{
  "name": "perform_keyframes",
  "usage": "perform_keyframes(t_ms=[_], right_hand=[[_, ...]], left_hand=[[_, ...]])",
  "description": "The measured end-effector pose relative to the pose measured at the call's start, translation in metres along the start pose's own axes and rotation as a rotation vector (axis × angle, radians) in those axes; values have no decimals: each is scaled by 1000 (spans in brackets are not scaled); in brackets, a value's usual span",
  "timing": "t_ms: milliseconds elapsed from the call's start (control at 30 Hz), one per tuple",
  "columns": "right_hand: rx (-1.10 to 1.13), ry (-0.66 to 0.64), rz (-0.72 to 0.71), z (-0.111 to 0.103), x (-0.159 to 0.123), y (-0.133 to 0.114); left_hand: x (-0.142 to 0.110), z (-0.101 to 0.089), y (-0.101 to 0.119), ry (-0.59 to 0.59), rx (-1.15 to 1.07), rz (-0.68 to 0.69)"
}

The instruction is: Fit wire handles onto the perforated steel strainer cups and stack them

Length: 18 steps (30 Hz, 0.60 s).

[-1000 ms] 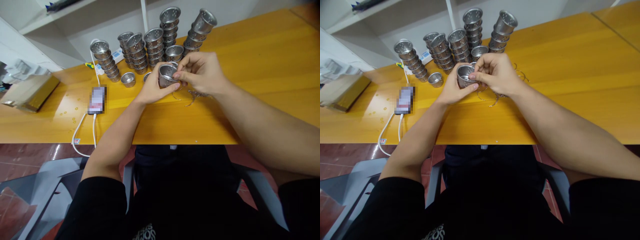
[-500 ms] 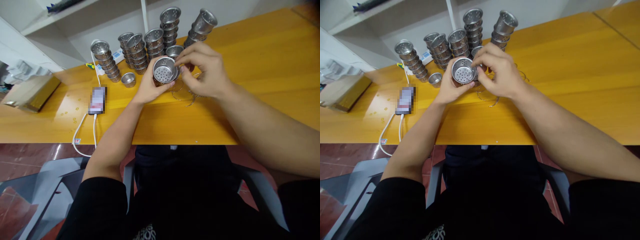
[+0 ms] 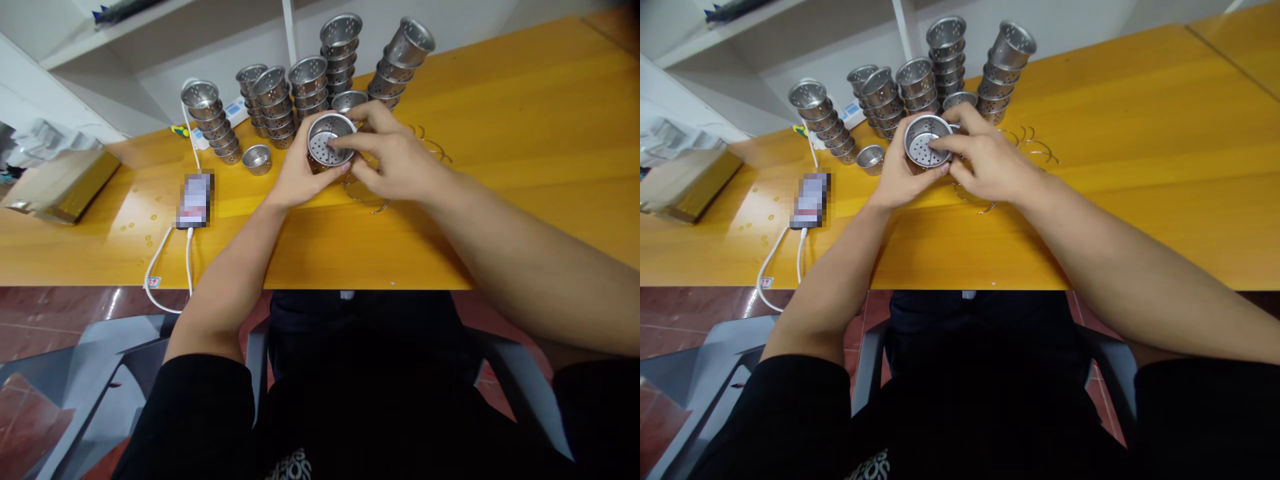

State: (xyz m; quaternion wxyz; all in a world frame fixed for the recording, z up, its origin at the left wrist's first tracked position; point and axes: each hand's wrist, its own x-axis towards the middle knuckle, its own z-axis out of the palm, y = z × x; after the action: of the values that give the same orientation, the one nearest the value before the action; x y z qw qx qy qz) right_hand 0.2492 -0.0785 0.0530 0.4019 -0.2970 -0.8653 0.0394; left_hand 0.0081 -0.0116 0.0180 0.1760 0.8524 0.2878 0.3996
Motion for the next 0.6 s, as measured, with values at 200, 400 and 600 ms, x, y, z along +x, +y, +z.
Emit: perform_keyframes(t_ms=[200,400,600], right_hand=[[38,2,5,3,-1,5],[74,16,71,-1,-1,3],[77,213,39,-4,-3,11]], left_hand=[[-2,-5,24,4,54,-123],[-3,-6,22,39,35,-142],[-4,-32,8,104,24,-235]])
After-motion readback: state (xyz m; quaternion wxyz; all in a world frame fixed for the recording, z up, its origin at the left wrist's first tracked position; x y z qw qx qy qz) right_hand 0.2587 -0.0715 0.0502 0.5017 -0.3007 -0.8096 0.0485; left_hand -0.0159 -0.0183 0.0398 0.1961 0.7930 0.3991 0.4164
